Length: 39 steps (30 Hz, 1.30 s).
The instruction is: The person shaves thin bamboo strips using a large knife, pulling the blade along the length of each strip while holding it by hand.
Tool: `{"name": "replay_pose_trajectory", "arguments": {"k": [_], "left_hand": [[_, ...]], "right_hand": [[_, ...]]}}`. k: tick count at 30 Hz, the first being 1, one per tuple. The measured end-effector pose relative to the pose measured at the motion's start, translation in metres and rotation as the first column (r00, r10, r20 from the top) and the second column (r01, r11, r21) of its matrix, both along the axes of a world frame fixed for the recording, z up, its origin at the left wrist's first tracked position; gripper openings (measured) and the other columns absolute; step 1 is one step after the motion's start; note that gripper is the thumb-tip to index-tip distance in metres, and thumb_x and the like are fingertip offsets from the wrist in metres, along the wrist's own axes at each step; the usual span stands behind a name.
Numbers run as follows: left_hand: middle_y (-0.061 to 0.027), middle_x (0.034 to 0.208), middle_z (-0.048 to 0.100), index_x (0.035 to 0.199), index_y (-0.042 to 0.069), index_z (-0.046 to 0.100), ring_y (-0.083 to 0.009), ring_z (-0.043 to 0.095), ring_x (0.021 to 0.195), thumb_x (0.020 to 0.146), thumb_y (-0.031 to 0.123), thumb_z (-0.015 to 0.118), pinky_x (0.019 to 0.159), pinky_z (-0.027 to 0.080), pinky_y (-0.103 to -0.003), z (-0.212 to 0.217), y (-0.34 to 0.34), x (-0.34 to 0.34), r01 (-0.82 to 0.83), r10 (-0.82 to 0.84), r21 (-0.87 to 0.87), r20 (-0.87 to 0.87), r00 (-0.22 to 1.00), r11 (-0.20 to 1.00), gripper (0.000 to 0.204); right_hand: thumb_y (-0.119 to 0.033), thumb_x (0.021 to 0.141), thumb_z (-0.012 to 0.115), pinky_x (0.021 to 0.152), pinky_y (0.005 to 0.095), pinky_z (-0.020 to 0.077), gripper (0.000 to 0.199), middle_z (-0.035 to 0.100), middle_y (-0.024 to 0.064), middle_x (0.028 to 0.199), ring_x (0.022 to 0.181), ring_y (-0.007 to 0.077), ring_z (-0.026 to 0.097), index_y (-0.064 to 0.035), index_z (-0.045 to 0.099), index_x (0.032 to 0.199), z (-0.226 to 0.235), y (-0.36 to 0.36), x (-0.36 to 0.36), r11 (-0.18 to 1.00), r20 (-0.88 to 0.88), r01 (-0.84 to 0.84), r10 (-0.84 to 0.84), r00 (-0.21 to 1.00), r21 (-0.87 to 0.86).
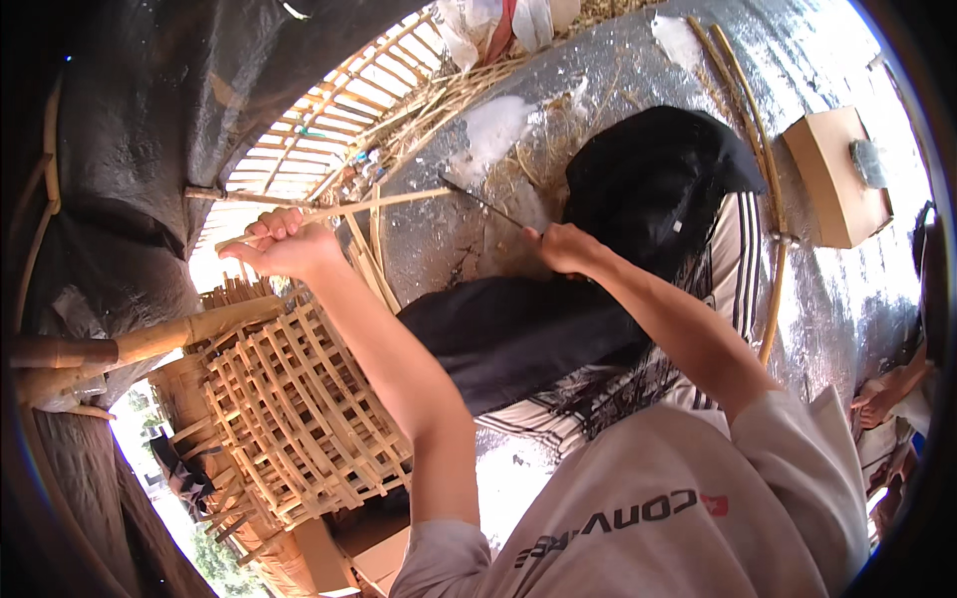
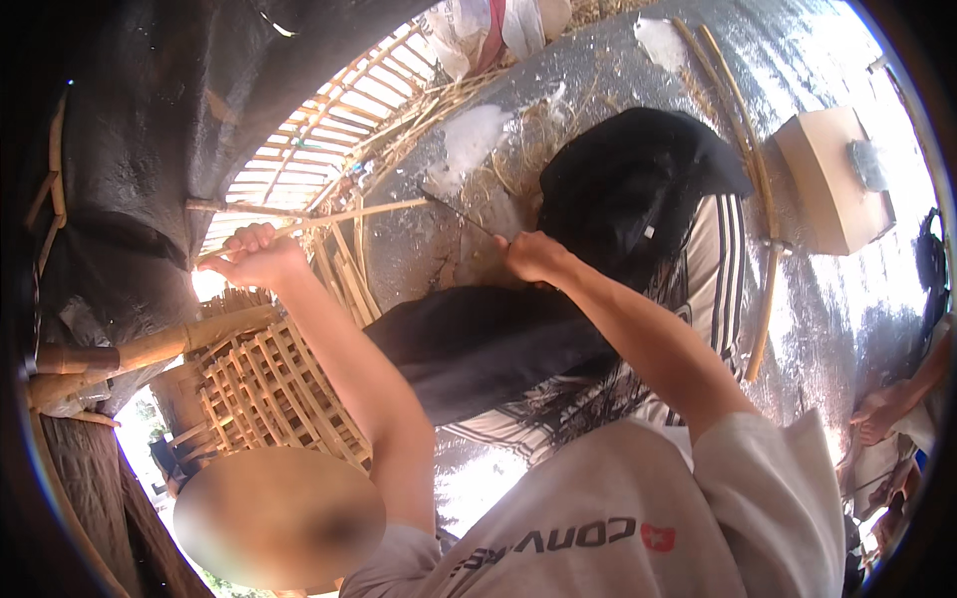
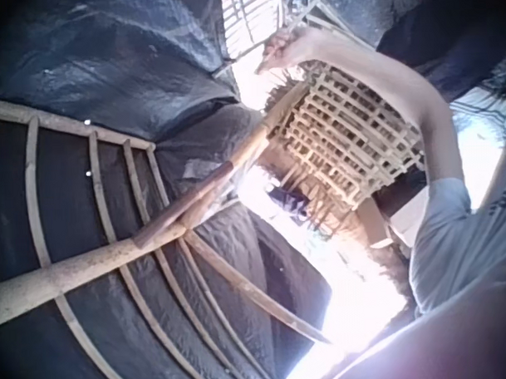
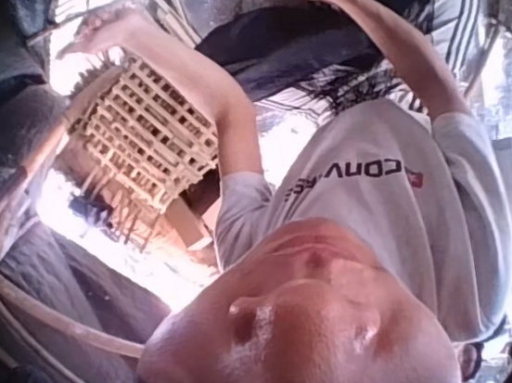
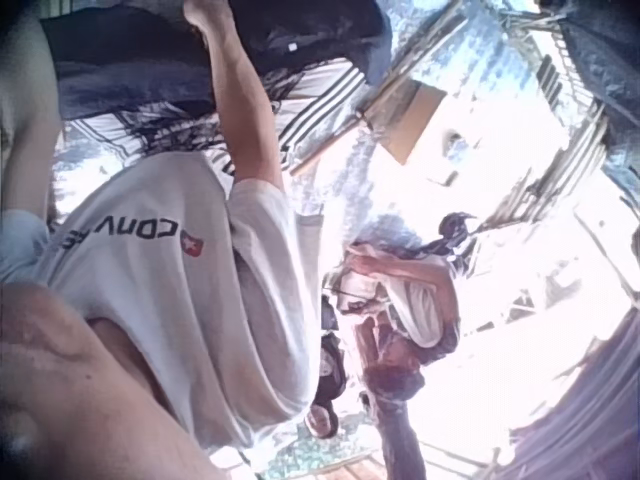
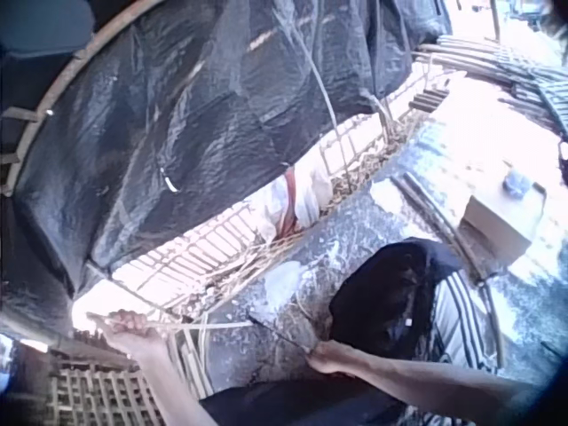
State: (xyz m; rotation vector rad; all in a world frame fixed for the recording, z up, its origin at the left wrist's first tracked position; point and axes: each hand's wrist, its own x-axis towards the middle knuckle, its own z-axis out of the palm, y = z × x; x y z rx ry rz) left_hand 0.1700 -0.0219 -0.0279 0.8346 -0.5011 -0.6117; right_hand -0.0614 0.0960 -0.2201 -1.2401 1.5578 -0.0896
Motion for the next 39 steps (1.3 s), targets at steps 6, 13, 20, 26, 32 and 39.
{"name": "replay_pose_trajectory", "arguments": {"k": [6,13,20,26,32,39], "left_hand": [[0.0022,0.059,0.029,0.063,0.017,0.039,-0.0131,0.027,0.062,0.091,0.073,0.043,0.064,0.024,-0.029,0.008,0.029,0.004,0.153,-0.149,-0.013,0.159,0.976,0.988,0.063],[0.0053,0.058,0.027,0.056,0.019,0.037,-0.0121,0.024,0.057,0.093,0.070,0.043,0.056,0.020,-0.027,-0.012,0.036,-0.010,0.281,-0.264,-0.068,0.188,0.946,0.957,0.063],[0.0052,0.054,0.020,0.060,0.019,0.026,-0.0115,0.018,0.051,0.090,0.075,0.042,0.051,0.016,-0.027,-0.015,0.027,-0.009,0.110,-0.096,-0.077,0.172,0.980,0.991,0.066],[0.0048,0.054,0.017,0.060,0.019,0.023,-0.0111,0.015,0.050,0.090,0.076,0.040,0.050,0.014,-0.027,-0.016,0.012,-0.017,0.086,-0.068,-0.094,0.184,0.981,0.992,0.066],[0.0050,0.052,0.016,0.059,0.019,0.022,-0.0109,0.015,0.048,0.091,0.075,0.040,0.048,0.012,-0.027,-0.012,0.008,-0.016,0.090,-0.070,-0.093,0.200,0.977,0.992,0.067],[0.0054,0.053,0.015,0.060,0.019,0.021,-0.0103,0.015,0.048,0.092,0.076,0.036,0.049,0.013,-0.026,-0.015,-0.015,-0.025,0.066,-0.043,-0.102,0.218,0.975,0.993,0.067]], "right_hand": [[-0.046,0.105,0.025,0.052,0.0408,0.0566,0.072,0.063,0.0170,0.060,0.054,0.0279,0.067,0.0102,0.063,0.081,0.017,-0.014,-0.012,0.987,0.080,-0.133,0.140,0.987,-0.086],[-0.048,0.103,0.034,0.078,0.0546,0.0487,0.068,0.060,0.0324,0.071,0.080,0.0530,0.060,0.0071,0.060,0.072,0.047,0.000,0.063,0.757,0.368,0.227,0.020,0.929,-0.612],[-0.045,0.103,0.039,0.071,0.0550,0.0497,0.061,0.061,0.0302,0.066,0.070,0.0488,0.063,0.0051,0.060,0.075,0.030,-0.003,0.038,0.956,0.234,0.055,0.014,0.972,-0.287],[-0.043,0.103,0.040,0.065,0.0544,0.0500,0.059,0.059,0.0274,0.063,0.064,0.0484,0.061,0.0046,0.058,0.074,0.039,-0.009,0.069,0.674,0.289,0.164,0.077,0.954,-0.721],[-0.047,0.104,0.033,0.074,0.0542,0.0507,0.067,0.065,0.0308,0.081,0.079,0.0507,0.064,0.0051,0.062,0.073,0.010,-0.008,0.055,0.883,0.157,0.078,-0.005,0.988,-0.463],[-0.049,0.104,0.027,0.077,0.0506,0.0527,0.072,0.065,0.0286,0.074,0.075,0.0466,0.065,0.0067,0.061,0.076,0.013,-0.009,0.025,0.970,0.274,0.060,0.007,0.962,-0.234]]}}
